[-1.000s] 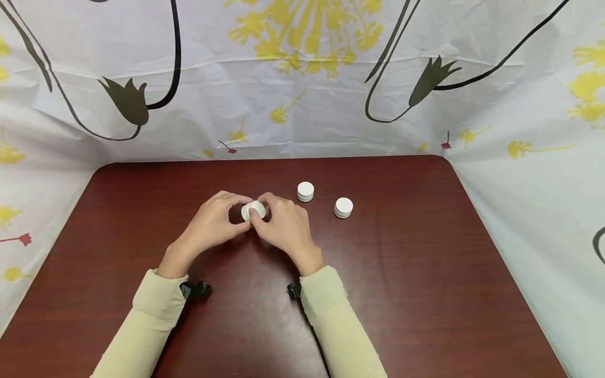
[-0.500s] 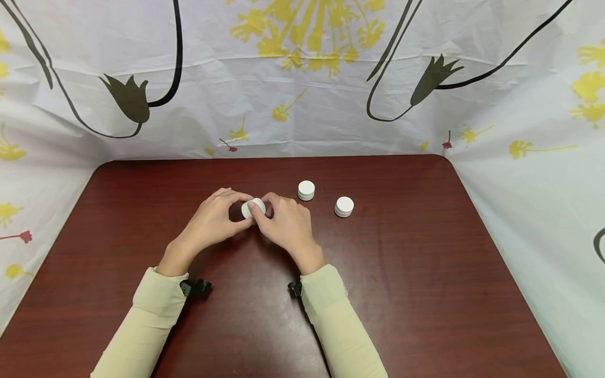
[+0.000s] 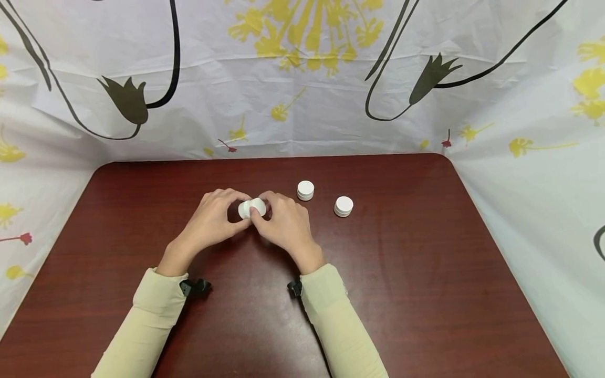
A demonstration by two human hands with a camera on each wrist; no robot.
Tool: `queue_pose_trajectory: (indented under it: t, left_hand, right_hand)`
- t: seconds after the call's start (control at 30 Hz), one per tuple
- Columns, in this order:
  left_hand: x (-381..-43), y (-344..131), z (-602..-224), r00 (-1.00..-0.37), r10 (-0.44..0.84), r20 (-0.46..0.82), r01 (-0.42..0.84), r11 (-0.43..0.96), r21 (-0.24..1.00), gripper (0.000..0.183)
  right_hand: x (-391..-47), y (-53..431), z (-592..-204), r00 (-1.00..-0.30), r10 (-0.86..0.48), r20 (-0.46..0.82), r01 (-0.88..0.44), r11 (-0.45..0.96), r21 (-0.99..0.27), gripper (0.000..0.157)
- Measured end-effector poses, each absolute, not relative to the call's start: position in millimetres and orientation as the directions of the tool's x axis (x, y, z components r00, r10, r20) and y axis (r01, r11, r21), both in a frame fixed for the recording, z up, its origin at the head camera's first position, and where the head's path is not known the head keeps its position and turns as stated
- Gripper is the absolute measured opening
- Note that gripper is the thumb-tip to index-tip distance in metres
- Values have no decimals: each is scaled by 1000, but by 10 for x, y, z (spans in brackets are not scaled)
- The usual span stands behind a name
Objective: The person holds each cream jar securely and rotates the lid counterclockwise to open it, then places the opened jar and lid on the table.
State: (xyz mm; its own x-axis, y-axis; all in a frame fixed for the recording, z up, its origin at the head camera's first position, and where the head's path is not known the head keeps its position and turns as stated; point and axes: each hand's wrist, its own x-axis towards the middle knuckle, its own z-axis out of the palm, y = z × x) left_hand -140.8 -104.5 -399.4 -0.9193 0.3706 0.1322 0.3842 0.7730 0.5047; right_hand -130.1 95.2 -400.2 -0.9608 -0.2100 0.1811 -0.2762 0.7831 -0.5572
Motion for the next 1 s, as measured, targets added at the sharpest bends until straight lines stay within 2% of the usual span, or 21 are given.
queue_pose_trajectory:
  t: [0.4,0.7,0.9,1.0]
  left_hand:
    - [-1433,-1067,-4031,-936,331,117,346,808,478,44]
    - [-1446,-1109,-4110,-946,322,39,294,798,526,46]
    - [-1456,-1120,-4144,-949,316,18,278,805,524,47]
    - [-1460,-1126,-4163,-948,319,15,280,808,519,46]
  right_hand:
    - [-1330,985,-4068,-967,-211,142,-254,775,-579,32]
    - [-1342,983,-4168,-969,-234,78,-231,754,-615,37]
    - [-1350,978,-4214,-963,-258,73,-252,778,-575,46]
    - [-1353,974,-4226,-966,-250,67,-244,795,-555,43]
